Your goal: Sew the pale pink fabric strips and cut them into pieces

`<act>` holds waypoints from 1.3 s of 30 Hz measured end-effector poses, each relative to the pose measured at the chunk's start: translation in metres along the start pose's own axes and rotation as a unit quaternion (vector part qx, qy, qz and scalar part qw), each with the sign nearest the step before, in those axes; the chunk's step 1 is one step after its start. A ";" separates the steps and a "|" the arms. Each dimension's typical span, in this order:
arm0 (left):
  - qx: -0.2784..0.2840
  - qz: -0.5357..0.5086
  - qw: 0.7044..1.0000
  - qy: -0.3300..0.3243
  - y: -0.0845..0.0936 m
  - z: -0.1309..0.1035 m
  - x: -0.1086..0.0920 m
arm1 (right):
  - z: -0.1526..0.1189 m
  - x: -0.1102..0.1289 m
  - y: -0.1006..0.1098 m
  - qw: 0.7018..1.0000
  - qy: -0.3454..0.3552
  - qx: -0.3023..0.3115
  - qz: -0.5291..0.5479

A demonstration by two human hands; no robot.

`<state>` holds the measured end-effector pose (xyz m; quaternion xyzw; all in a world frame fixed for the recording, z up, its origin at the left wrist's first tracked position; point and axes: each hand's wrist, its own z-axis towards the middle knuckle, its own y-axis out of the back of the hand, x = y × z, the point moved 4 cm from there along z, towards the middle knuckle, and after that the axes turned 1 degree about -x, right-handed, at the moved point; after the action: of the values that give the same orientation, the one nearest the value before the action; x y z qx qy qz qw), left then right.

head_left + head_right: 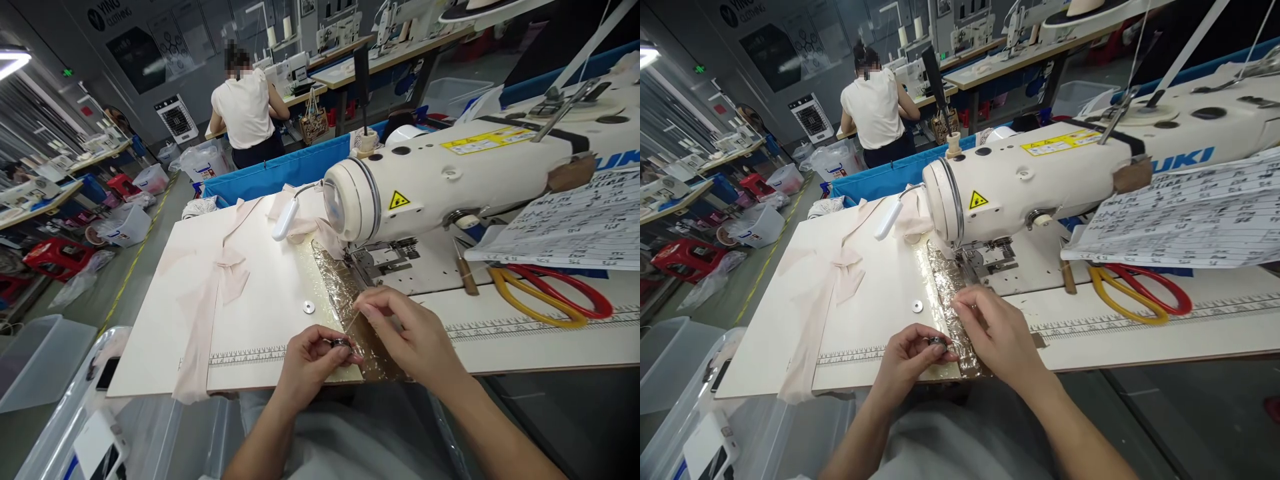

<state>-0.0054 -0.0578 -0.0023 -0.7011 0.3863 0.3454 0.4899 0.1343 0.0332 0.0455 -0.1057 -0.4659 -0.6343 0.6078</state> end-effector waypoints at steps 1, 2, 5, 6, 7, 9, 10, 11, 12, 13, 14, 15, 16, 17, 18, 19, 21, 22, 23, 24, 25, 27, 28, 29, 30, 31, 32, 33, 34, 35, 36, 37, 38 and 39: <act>-0.005 0.000 1.000 0.000 0.001 0.001 0.000 | -0.004 -0.001 0.000 0.997 -0.047 0.013 0.058; -0.009 0.000 1.000 0.001 0.001 0.001 0.001 | -0.007 -0.002 -0.001 0.988 -0.091 0.032 0.117; -0.006 -0.013 1.000 0.016 0.001 0.001 0.000 | -0.013 0.004 -0.008 0.945 -0.150 0.082 0.280; -0.002 -0.022 0.999 0.025 0.001 0.000 0.000 | -0.014 0.007 -0.010 0.936 -0.143 0.084 0.309; 0.001 -0.033 0.999 0.035 0.001 -0.001 0.000 | -0.013 0.008 -0.010 0.936 -0.129 0.072 0.320; 0.007 -0.055 0.997 0.051 0.001 -0.003 -0.001 | -0.012 0.009 -0.008 0.950 -0.099 0.033 0.294; 0.008 -0.062 0.997 0.050 0.002 -0.004 -0.001 | -0.012 0.009 -0.007 0.960 -0.089 0.014 0.266; 0.008 -0.062 0.997 0.044 0.003 -0.005 -0.002 | -0.011 0.008 -0.005 0.969 -0.079 -0.006 0.234; 0.007 -0.054 0.998 0.033 0.004 -0.006 -0.002 | -0.011 0.007 -0.003 0.978 -0.069 -0.026 0.196; 0.003 -0.042 0.999 0.016 0.005 -0.006 -0.003 | -0.012 0.008 -0.001 0.986 -0.056 -0.039 0.153; -0.004 -0.027 1.000 -0.005 0.006 -0.007 -0.004 | -0.012 0.009 0.000 0.993 -0.038 -0.044 0.105; -0.013 -0.009 0.999 -0.029 0.007 -0.007 -0.005 | -0.013 0.012 -0.001 0.998 -0.017 -0.035 0.056; -0.027 0.015 0.998 -0.057 0.009 -0.007 -0.006 | -0.014 0.015 -0.003 1.000 0.008 -0.014 0.012; -0.045 0.047 0.994 -0.089 0.011 -0.008 -0.007 | -0.016 0.019 -0.006 0.999 0.033 0.016 -0.023; -0.065 0.087 0.987 -0.122 0.013 -0.008 -0.009 | -0.018 0.023 -0.011 0.996 0.056 0.047 -0.050; -0.085 0.134 0.975 -0.155 0.015 -0.009 -0.011 | -0.022 0.027 -0.015 0.992 0.076 0.069 -0.069; -0.117 0.226 0.945 -0.208 0.019 -0.011 -0.014 | -0.028 0.032 -0.023 0.987 0.103 0.086 -0.084; -0.126 0.259 0.931 -0.226 0.020 -0.012 -0.015 | -0.031 0.035 -0.026 0.986 0.112 0.088 -0.081; -0.129 0.280 0.922 -0.235 0.020 -0.013 -0.016 | -0.034 0.036 -0.029 0.986 0.120 0.090 -0.074; -0.129 0.288 0.919 -0.237 0.021 -0.013 -0.016 | -0.036 0.037 -0.031 0.986 0.125 0.092 -0.067; -0.128 0.285 0.921 -0.235 0.021 -0.013 -0.016 | -0.037 0.038 -0.033 0.985 0.127 0.096 -0.064; -0.117 0.241 0.939 -0.215 0.021 -0.013 -0.015 | -0.037 0.036 -0.033 0.984 0.121 0.105 -0.076; -0.107 0.205 0.953 -0.198 0.020 -0.012 -0.014 | -0.036 0.035 -0.031 0.984 0.116 0.106 -0.089; -0.096 0.165 0.966 -0.176 0.020 -0.011 -0.013 | -0.035 0.034 -0.029 0.983 0.111 0.108 -0.102; -0.084 0.124 0.977 -0.151 0.020 -0.010 -0.012 | -0.033 0.032 -0.026 0.981 0.109 0.109 -0.115; -0.073 0.086 0.986 -0.126 0.020 -0.010 -0.011 | -0.032 0.030 -0.023 0.980 0.109 0.110 -0.127; -0.064 0.053 0.991 -0.104 0.020 -0.010 -0.009 | -0.031 0.027 -0.020 0.979 0.106 0.109 -0.138; -0.058 0.027 0.994 -0.087 0.021 -0.010 -0.009 | -0.030 0.024 -0.017 0.978 0.100 0.108 -0.150; -0.054 0.009 0.996 -0.077 0.022 -0.010 -0.008 | -0.029 0.021 -0.013 0.978 0.090 0.104 -0.159; -0.050 -0.004 0.996 -0.073 0.023 -0.011 -0.008 | -0.028 0.018 -0.009 0.979 0.074 0.100 -0.162; -0.047 -0.010 0.996 -0.072 0.024 -0.012 -0.008 | -0.027 0.016 -0.005 0.982 0.059 0.092 -0.156; -0.044 -0.011 0.996 -0.073 0.025 -0.012 -0.008 | -0.026 0.016 0.000 0.986 0.045 0.081 -0.141; -0.042 -0.009 0.996 -0.074 0.025 -0.012 -0.008 | -0.025 0.019 0.005 0.990 0.032 0.069 -0.119; -0.042 -0.005 0.996 -0.076 0.025 -0.012 -0.009 | -0.024 0.022 0.010 0.994 0.020 0.053 -0.096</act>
<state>-0.0303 -0.0734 -0.0020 -0.6945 0.3294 0.4110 0.4902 0.1480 0.0027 0.0526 -0.0153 -0.4942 -0.6662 0.5584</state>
